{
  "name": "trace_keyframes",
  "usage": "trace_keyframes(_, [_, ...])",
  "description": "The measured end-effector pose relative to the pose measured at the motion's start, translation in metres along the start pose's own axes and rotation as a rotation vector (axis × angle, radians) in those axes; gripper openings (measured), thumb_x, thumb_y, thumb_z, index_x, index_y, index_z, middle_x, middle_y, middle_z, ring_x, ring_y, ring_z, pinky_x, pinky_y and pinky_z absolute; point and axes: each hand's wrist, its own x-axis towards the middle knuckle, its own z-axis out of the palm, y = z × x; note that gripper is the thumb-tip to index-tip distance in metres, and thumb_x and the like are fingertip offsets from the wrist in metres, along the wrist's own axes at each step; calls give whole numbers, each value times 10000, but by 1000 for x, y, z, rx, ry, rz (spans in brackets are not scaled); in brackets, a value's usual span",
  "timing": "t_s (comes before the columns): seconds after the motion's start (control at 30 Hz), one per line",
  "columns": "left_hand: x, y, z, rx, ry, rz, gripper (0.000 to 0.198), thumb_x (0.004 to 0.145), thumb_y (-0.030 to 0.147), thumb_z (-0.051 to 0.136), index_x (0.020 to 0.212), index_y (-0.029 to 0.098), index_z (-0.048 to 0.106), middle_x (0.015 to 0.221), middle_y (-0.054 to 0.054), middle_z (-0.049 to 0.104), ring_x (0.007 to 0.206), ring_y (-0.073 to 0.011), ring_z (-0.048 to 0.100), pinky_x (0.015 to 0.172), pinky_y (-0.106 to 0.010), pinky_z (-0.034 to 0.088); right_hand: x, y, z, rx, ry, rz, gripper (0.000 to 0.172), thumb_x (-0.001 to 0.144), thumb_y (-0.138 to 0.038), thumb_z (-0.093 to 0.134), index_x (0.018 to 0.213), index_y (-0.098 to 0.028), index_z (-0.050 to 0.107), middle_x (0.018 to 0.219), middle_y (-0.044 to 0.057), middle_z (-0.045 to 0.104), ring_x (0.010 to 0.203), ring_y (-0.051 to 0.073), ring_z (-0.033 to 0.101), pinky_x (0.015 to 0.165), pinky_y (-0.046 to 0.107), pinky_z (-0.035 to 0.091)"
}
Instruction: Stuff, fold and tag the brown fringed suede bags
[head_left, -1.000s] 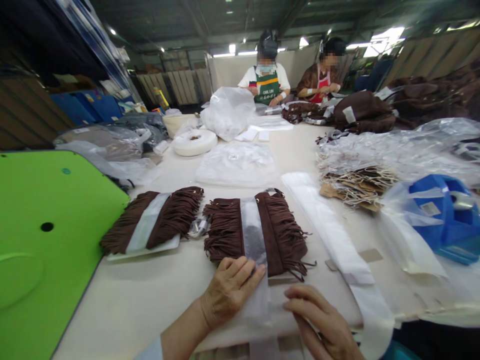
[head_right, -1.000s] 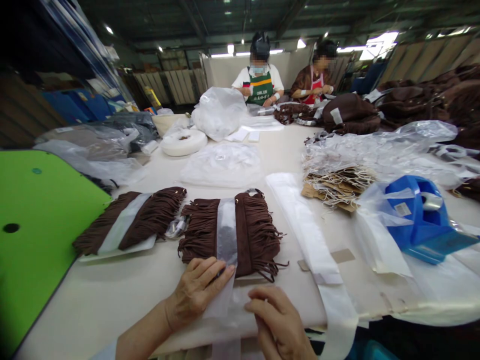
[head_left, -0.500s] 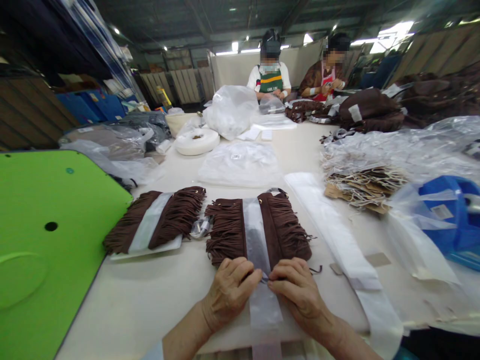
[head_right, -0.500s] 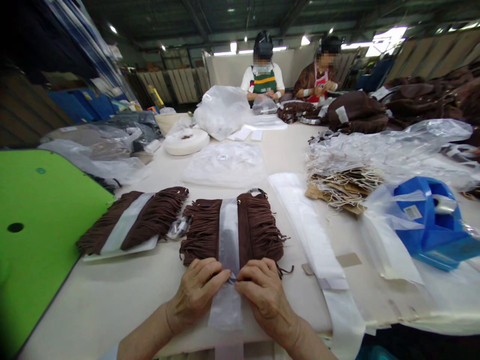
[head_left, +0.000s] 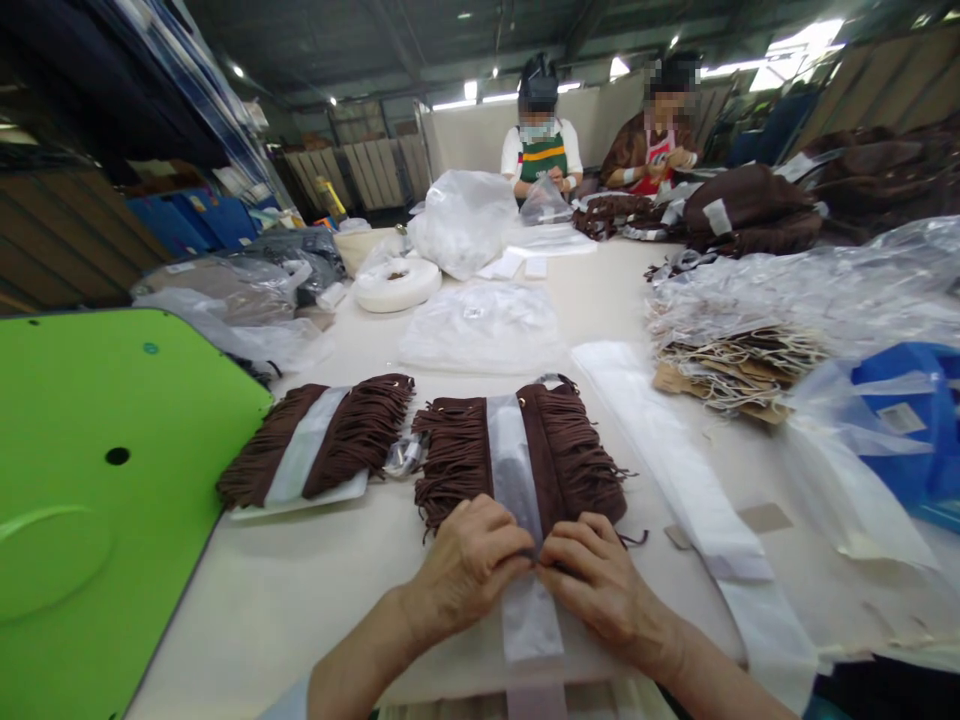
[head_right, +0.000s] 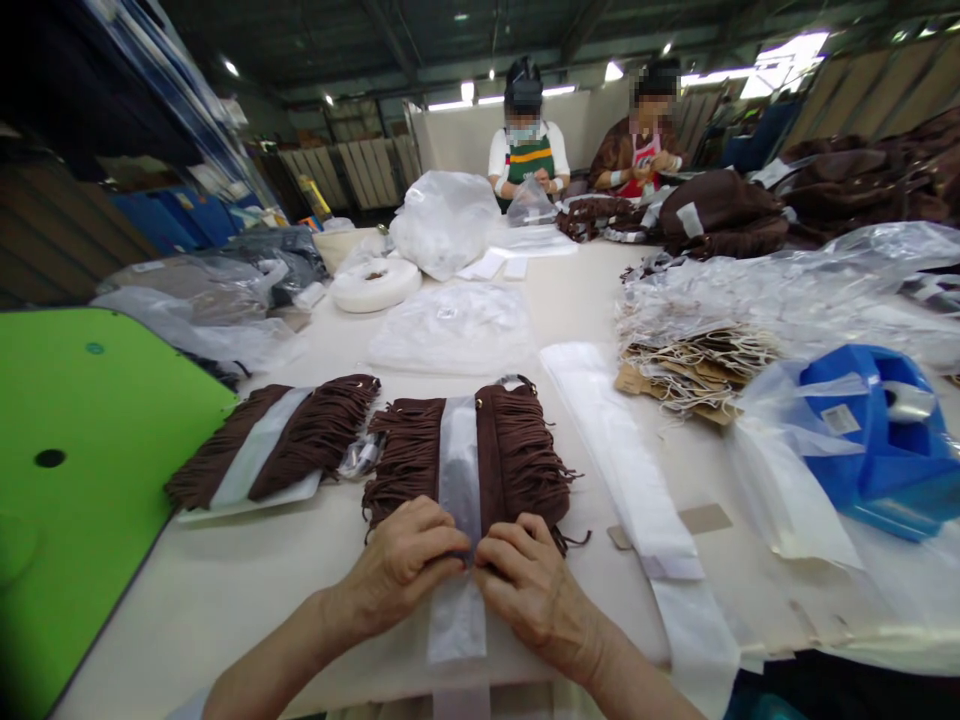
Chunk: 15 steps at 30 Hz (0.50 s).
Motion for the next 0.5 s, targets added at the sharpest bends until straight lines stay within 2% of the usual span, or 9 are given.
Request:
trace_keyframes(0.07, [1,-2,11,91,25,67,117,868,287,555,806,216,623,732,23,583,719,-126,466,638,-280,326,2,-1,0,-17,14,4,278,951,-185,381,821,-152,625,836,20,651,863,142,514,778,324,327])
trace_keyframes(0.13, [-1,-4,18,128,61,133,123,876,297,551,822,221,630,718,28,584,713,-121,458,640,-289,303,2,-4,-3,-38,19,7,276,951,-185,378,832,-148,624,840,23,659,861,141,525,775,319,342])
trace_keyframes(0.23, [-3,-5,22,163,114,195,147,895,285,521,824,210,625,708,22,584,710,-122,459,638,-297,280,-5,-16,-13,-79,14,21,295,950,-159,337,923,-143,631,905,52,678,941,159,545,852,345,359])
trace_keyframes(0.33, [-4,-4,21,233,179,255,137,894,228,513,797,181,598,674,19,580,700,-130,467,618,-308,252,-23,-31,-21,-126,-37,6,242,906,-156,407,997,-170,631,928,49,695,972,166,563,919,358,355])
trace_keyframes(0.4, [-5,-3,20,290,205,311,108,888,188,514,812,164,588,654,22,578,685,-130,472,617,-316,245,-37,-39,-19,-146,-57,-29,213,882,-176,463,1016,-181,629,899,39,699,934,166,578,910,353,361])
trace_keyframes(0.5, [-5,-1,21,366,202,378,90,880,129,505,839,131,585,656,22,580,666,-123,484,643,-330,273,-47,-47,-7,-136,1,-28,247,912,-152,396,981,-154,633,823,46,679,849,166,587,855,359,363])
